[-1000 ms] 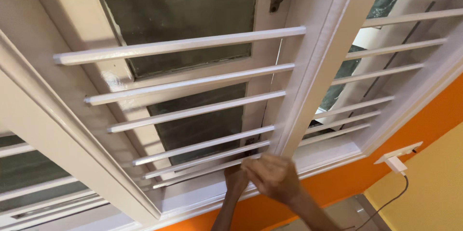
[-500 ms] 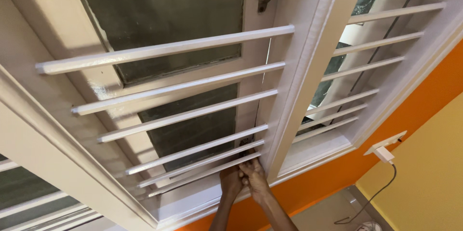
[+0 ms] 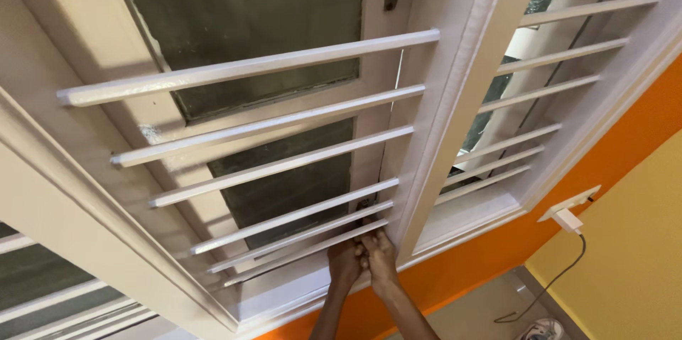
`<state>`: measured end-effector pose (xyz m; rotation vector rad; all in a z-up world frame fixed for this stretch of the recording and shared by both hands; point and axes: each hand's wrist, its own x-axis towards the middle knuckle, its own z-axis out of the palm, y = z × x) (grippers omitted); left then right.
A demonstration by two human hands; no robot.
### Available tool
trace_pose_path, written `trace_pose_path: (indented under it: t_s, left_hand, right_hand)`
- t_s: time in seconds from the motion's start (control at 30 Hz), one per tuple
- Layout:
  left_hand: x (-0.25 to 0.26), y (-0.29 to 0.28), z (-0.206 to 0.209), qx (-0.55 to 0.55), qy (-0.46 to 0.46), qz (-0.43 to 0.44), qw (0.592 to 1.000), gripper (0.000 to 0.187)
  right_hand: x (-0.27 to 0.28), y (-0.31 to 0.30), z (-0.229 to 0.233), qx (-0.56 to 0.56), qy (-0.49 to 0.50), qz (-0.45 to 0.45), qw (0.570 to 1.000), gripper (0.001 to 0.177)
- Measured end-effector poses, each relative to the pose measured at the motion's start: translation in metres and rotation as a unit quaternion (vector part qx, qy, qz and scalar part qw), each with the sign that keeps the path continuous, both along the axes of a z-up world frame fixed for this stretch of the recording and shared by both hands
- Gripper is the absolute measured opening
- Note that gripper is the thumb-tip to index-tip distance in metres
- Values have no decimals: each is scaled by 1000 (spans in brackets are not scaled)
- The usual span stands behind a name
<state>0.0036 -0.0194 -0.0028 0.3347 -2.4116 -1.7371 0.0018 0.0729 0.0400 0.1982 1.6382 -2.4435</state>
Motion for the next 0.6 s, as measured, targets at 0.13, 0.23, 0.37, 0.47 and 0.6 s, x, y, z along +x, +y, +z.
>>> trace_pose_path:
  t_s: [0.13, 0.23, 0.37, 0.47, 0.6]
  left_hand:
    - [1, -1, 7, -25, 2, 6, 1000, 11]
    - [-1, 0, 0, -98, 52, 15, 994, 11]
    - [-5, -3, -9, -181, 57, 27, 981, 20]
    - [-7, -2, -9, -177, 64, 36, 981, 23]
    - [-8, -2, -10, -125, 97, 57, 986, 36]
  right_hand:
    - [-9, -5, -6, -26, -40, -3, 999, 25]
    - [-26, -8, -12, -67, -48, 9, 997, 20]
    - [-43, -11, -24, -71, -84, 14, 994, 22]
    - [-51, -11, -30, -84, -115, 19, 990, 20]
    - [-56, -18, -28, -59, -126, 19, 990, 11]
